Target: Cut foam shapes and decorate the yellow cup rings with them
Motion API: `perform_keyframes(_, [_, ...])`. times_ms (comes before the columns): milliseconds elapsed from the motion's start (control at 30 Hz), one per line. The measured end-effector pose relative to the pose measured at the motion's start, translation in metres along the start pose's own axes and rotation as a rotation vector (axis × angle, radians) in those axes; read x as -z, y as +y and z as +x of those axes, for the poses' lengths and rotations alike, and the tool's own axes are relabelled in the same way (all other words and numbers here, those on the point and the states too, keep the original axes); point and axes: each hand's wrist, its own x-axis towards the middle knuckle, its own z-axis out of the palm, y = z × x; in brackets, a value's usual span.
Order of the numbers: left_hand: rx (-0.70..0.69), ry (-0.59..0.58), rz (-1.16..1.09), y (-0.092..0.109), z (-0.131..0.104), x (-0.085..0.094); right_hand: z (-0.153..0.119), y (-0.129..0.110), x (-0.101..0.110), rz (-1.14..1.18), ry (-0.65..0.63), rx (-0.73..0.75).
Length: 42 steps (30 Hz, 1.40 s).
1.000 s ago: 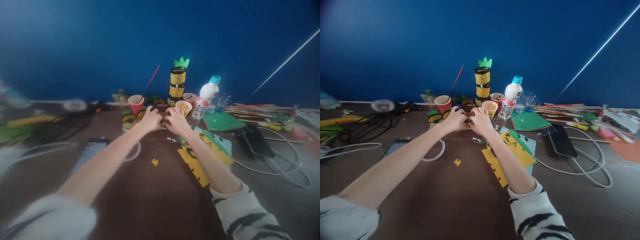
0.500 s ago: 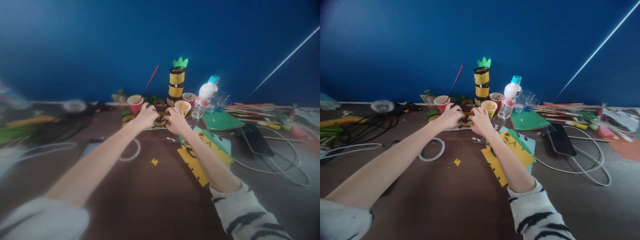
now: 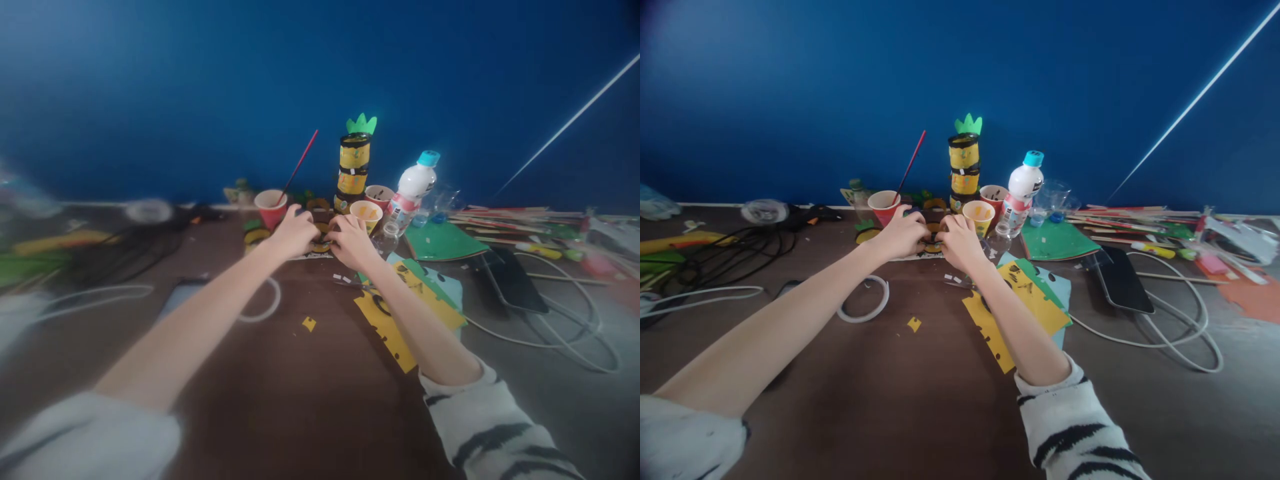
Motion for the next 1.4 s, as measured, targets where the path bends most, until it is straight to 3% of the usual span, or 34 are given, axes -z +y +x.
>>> perform_keyframes(700, [-0.048, -0.030, 0.085, 0.002, 0.002, 0.005, 0.000, -0.001, -0.002, -0.024, 0.019, -0.003])
perform_keyframes(1400, [-0.044, -0.029, 0.050, 0.004, 0.001, 0.005, 0.000, -0.020, -0.011, -0.043, 0.104, -0.135])
